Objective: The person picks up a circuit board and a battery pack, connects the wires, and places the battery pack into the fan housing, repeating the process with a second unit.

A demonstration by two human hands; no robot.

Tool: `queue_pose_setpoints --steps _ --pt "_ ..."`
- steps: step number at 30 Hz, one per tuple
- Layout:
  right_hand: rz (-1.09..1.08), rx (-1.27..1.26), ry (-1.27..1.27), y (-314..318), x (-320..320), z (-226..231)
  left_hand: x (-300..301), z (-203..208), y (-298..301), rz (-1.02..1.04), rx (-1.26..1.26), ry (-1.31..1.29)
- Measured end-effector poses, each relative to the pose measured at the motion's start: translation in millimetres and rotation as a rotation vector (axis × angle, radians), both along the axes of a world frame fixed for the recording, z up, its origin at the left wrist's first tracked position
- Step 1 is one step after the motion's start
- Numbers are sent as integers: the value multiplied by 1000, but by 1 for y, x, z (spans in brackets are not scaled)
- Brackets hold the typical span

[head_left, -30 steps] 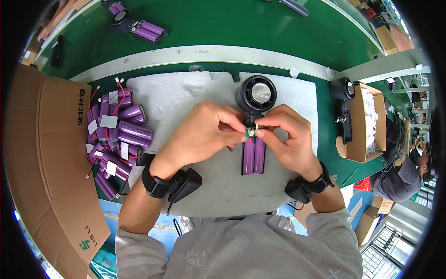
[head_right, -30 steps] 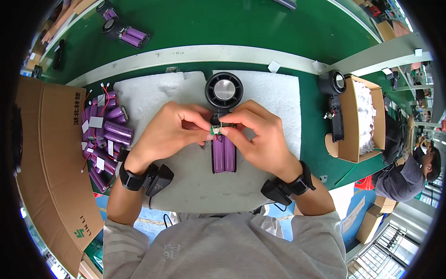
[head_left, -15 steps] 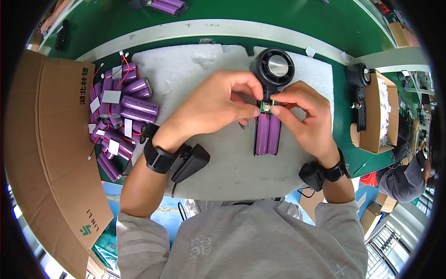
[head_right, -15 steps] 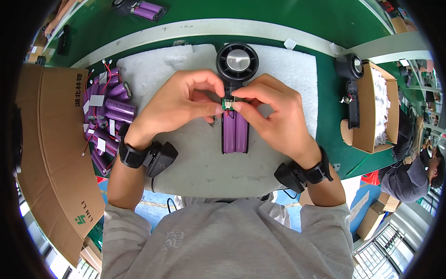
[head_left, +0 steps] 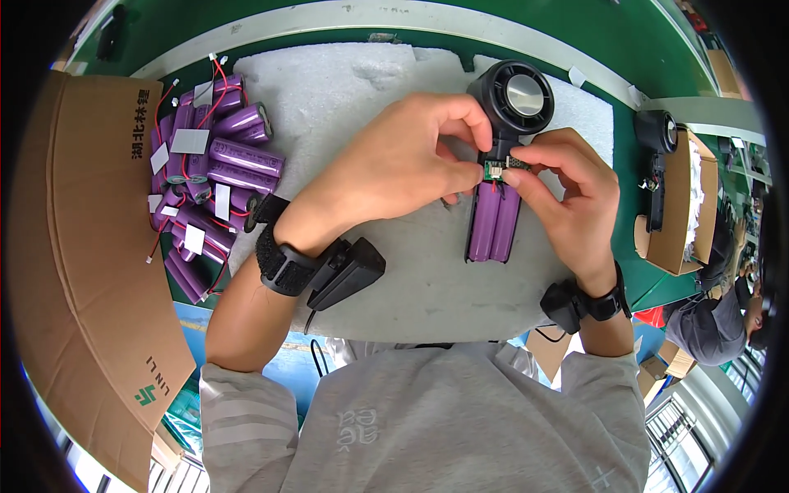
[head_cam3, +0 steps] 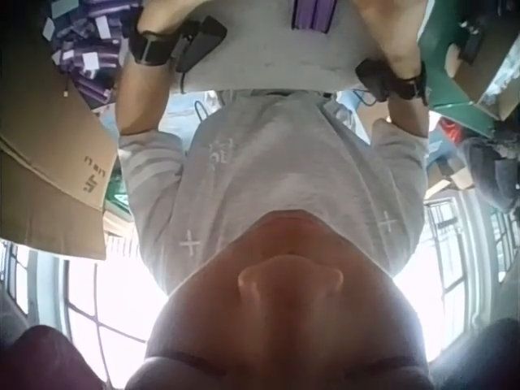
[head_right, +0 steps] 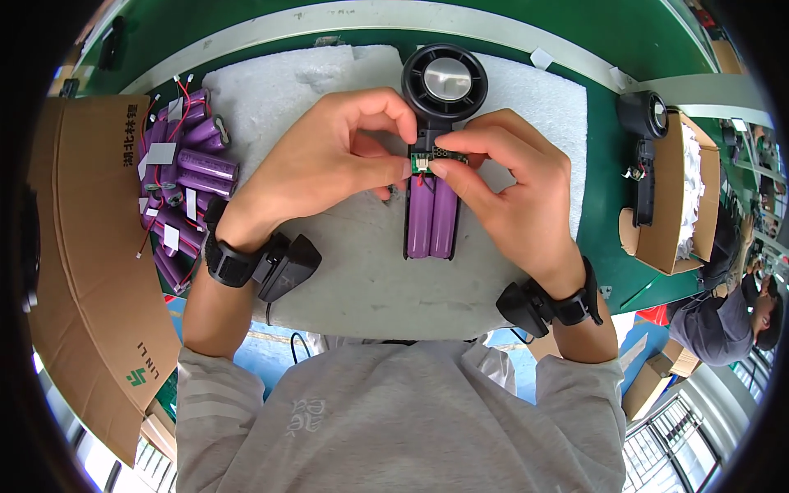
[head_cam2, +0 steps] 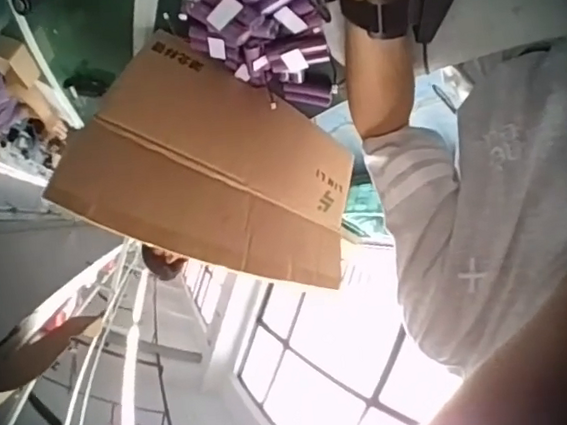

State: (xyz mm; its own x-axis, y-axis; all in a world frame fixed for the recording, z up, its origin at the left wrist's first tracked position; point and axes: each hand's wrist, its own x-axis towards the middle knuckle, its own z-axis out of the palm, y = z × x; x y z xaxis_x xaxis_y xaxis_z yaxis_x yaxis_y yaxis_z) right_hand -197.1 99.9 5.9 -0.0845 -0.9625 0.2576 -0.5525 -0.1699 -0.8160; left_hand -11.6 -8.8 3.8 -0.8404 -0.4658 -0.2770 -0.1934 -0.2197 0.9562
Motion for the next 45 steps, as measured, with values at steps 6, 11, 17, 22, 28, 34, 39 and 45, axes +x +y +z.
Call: queue_pose_setpoints --steps 6,11,17,22,28,34,39,45 --pt "48 94 67 2 0 8 2 -2 -2 -22 -25 42" --pt "22 16 112 -1 0 5 3 3 -4 -75 -32 7" --pt "19 -29 170 -1 4 5 0 -3 -1 -31 -13 46" --pt "12 -55 171 0 5 5 1 -2 -3 -23 -7 51" --pt "2 -30 148 1 5 5 2 -2 -3 -48 -3 43" --pt "3 10 111 1 4 5 1 -2 -3 -34 -14 26" --pt "11 58 117 -1 4 8 1 -2 -3 -31 -3 23" --pt "5 67 56 -2 4 5 -1 -2 2 11 -135 8"
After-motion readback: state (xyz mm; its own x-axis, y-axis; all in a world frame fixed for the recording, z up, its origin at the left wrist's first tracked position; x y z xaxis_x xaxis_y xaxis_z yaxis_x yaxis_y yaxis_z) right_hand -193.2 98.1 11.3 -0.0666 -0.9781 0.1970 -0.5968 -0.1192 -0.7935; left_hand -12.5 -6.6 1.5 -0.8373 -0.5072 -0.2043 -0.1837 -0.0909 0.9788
